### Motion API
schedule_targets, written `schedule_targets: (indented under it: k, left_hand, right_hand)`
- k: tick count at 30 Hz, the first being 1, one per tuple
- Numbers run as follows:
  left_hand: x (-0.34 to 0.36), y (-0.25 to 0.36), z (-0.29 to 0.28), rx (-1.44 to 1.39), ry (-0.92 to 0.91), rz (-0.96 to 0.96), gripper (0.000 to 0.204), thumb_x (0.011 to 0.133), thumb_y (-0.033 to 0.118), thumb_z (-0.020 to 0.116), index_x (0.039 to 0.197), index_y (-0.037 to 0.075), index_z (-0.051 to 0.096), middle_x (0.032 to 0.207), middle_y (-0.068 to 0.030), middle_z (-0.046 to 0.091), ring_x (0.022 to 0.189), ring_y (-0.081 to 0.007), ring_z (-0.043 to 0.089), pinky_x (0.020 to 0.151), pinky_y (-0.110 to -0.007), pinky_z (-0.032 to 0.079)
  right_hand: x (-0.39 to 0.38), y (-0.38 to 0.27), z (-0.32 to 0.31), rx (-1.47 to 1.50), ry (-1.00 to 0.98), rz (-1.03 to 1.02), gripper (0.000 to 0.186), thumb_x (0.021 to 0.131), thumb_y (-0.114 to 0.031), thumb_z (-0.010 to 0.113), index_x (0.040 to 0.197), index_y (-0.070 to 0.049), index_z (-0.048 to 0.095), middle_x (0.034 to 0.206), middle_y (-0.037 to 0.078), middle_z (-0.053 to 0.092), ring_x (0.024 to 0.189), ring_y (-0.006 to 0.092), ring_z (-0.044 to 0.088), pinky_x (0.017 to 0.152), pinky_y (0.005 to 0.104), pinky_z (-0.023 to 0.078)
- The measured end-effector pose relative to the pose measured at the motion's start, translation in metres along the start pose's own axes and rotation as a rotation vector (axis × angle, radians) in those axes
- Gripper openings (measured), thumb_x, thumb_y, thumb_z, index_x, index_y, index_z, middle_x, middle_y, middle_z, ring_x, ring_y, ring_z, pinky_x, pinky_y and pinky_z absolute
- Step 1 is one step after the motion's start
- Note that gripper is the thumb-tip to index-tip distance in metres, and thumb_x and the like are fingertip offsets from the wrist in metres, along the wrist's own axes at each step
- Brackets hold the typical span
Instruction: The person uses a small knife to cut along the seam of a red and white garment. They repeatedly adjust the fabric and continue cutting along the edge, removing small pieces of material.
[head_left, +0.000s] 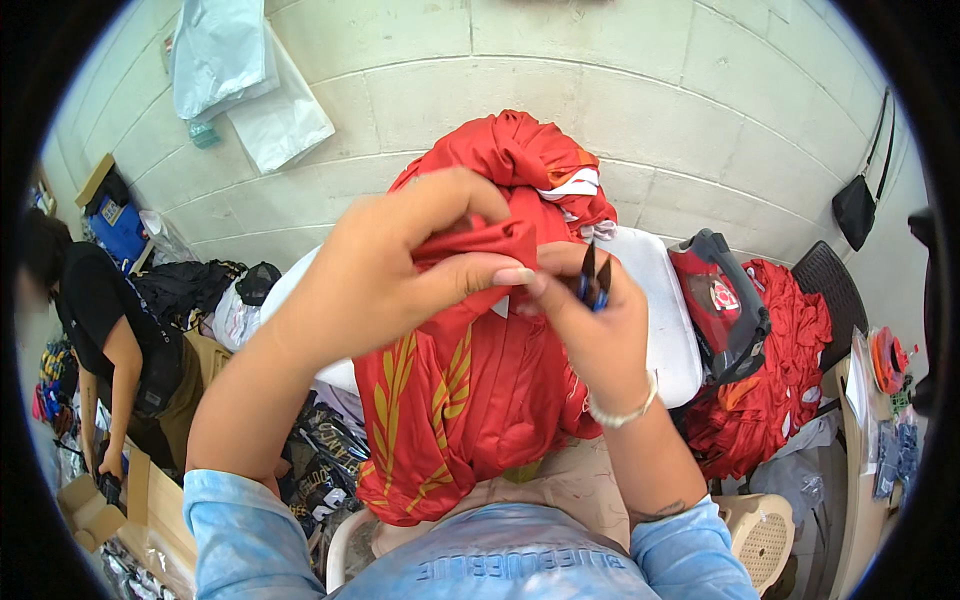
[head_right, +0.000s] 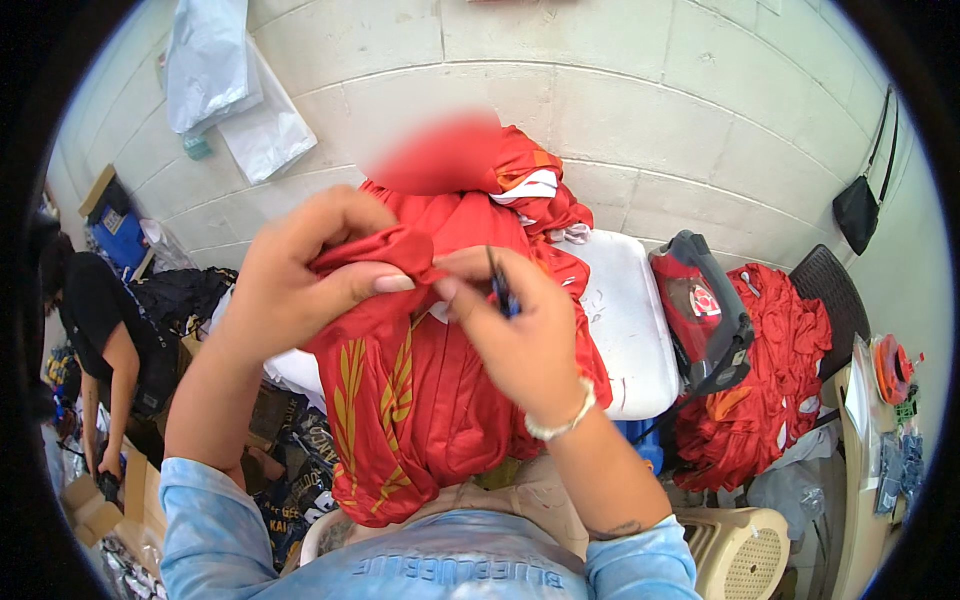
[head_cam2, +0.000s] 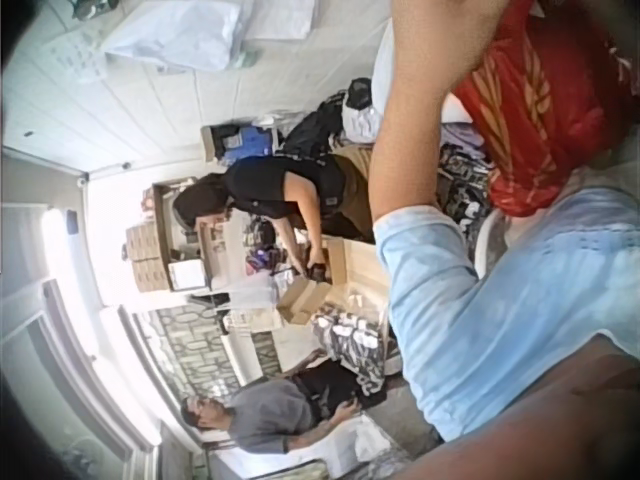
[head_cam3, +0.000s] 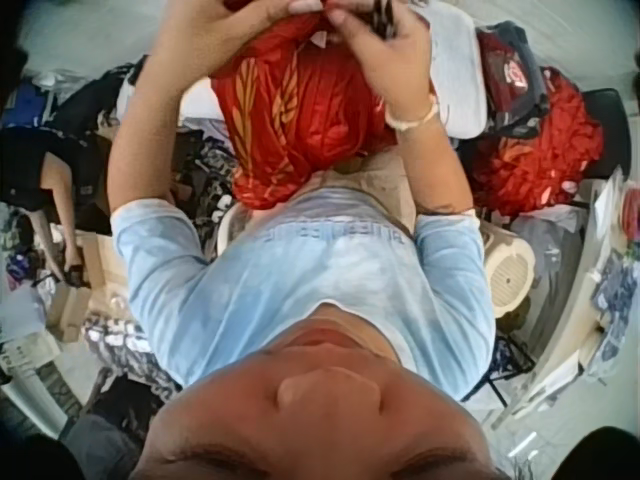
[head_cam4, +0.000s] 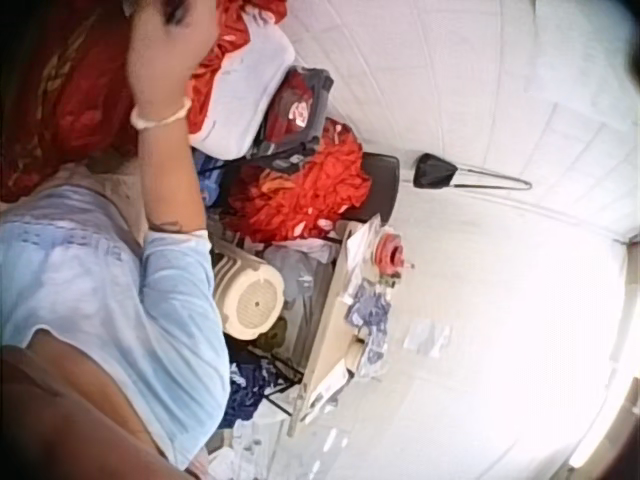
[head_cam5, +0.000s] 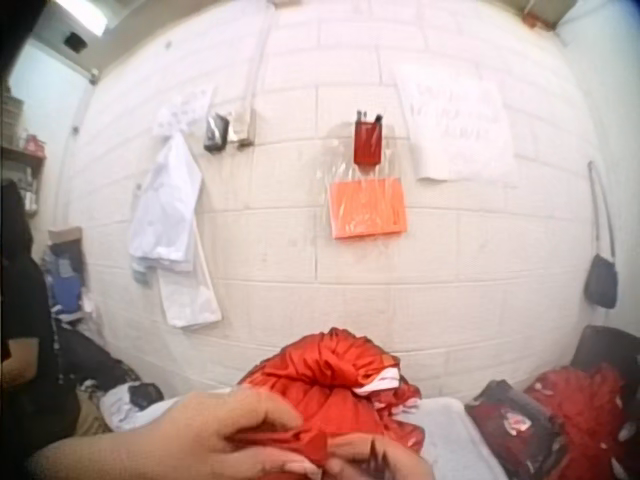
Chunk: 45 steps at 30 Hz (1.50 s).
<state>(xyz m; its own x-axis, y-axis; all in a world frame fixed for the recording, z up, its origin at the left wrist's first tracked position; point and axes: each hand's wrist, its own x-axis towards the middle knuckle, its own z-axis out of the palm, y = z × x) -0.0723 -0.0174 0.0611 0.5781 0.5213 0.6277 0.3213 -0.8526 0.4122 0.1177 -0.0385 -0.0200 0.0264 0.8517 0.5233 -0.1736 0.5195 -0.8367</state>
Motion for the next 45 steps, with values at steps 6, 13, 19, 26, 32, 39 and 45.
schedule_targets:
  k: [6,13,19,26,32,39,45]
  left_hand:
    - [0.010,-0.020,-0.025,-0.121,-0.268,-0.475,0.022,0.080,0.009,0.072,0.097,0.002,0.060,0.079,0.0045,0.057,0.075,-0.0029,0.051,0.066,-0.020,0.042]
    - [-0.006,-0.032,0.024,-0.764,-0.058,-0.457,0.014,0.088,0.015,0.065,0.082,0.005,0.057,0.078,0.0047,0.057,0.071,-0.0027,0.049,0.066,-0.019,0.041]
    - [-0.004,-0.006,0.035,-0.671,-0.129,-0.375,0.014,0.089,0.013,0.063,0.082,0.003,0.057,0.080,0.0011,0.059,0.076,-0.0048,0.051,0.070,-0.022,0.042]
    - [-0.020,-0.008,0.045,0.389,0.289,0.399,0.020,0.075,0.007,0.066,0.092,0.003,0.059,0.094,-0.0123,0.058,0.078,-0.0292,0.059,0.068,-0.033,0.048]
    - [-0.050,0.002,0.088,0.248,0.051,0.492,0.027,0.070,0.009,0.061,0.095,-0.002,0.055,0.093,-0.0179,0.057,0.075,-0.0293,0.060,0.061,-0.033,0.052]
    - [-0.041,0.016,0.097,0.618,-0.407,0.077,0.016,0.072,0.010,0.056,0.082,-0.001,0.059,0.079,-0.0165,0.058,0.072,-0.0271,0.060,0.056,-0.033,0.051]
    - [-0.036,0.014,0.081,0.595,-0.277,-0.103,0.012,0.070,0.012,0.059,0.078,0.004,0.062,0.076,-0.0152,0.061,0.077,-0.0258,0.062,0.057,-0.037,0.050]
  right_hand:
    - [0.024,-0.020,-0.036,-0.105,0.213,-0.087,0.008,0.088,-0.007,0.062,0.092,-0.002,0.057,0.079,0.001,0.058,0.066,0.0073,0.054,0.061,0.0221,0.046]
    - [-0.004,-0.020,-0.028,-0.226,0.237,-0.104,0.032,0.077,-0.017,0.076,0.094,-0.004,0.052,0.082,-0.002,0.049,0.070,0.0048,0.043,0.062,0.0187,0.038]
    - [-0.028,-0.014,-0.012,-0.222,0.127,-0.029,0.022,0.078,-0.006,0.072,0.090,-0.002,0.054,0.079,-0.002,0.054,0.072,0.0044,0.049,0.064,0.0189,0.041]
    - [-0.029,-0.018,-0.014,-0.146,0.166,-0.025,0.016,0.081,0.001,0.067,0.094,0.000,0.057,0.085,0.001,0.060,0.076,0.0054,0.053,0.070,0.0202,0.044]
    - [-0.034,-0.021,-0.009,-0.091,0.136,-0.124,0.018,0.082,0.000,0.068,0.096,0.000,0.057,0.087,0.002,0.060,0.076,0.0063,0.055,0.071,0.0208,0.046]
    - [-0.040,-0.009,-0.003,0.142,0.177,-0.053,0.017,0.082,0.002,0.067,0.096,0.000,0.056,0.090,0.007,0.063,0.078,0.0104,0.060,0.071,0.0231,0.049]
    - [-0.045,-0.003,-0.007,0.374,0.102,-0.076,0.018,0.082,0.005,0.064,0.096,0.000,0.054,0.089,0.010,0.064,0.082,0.0152,0.063,0.075,0.0266,0.051]
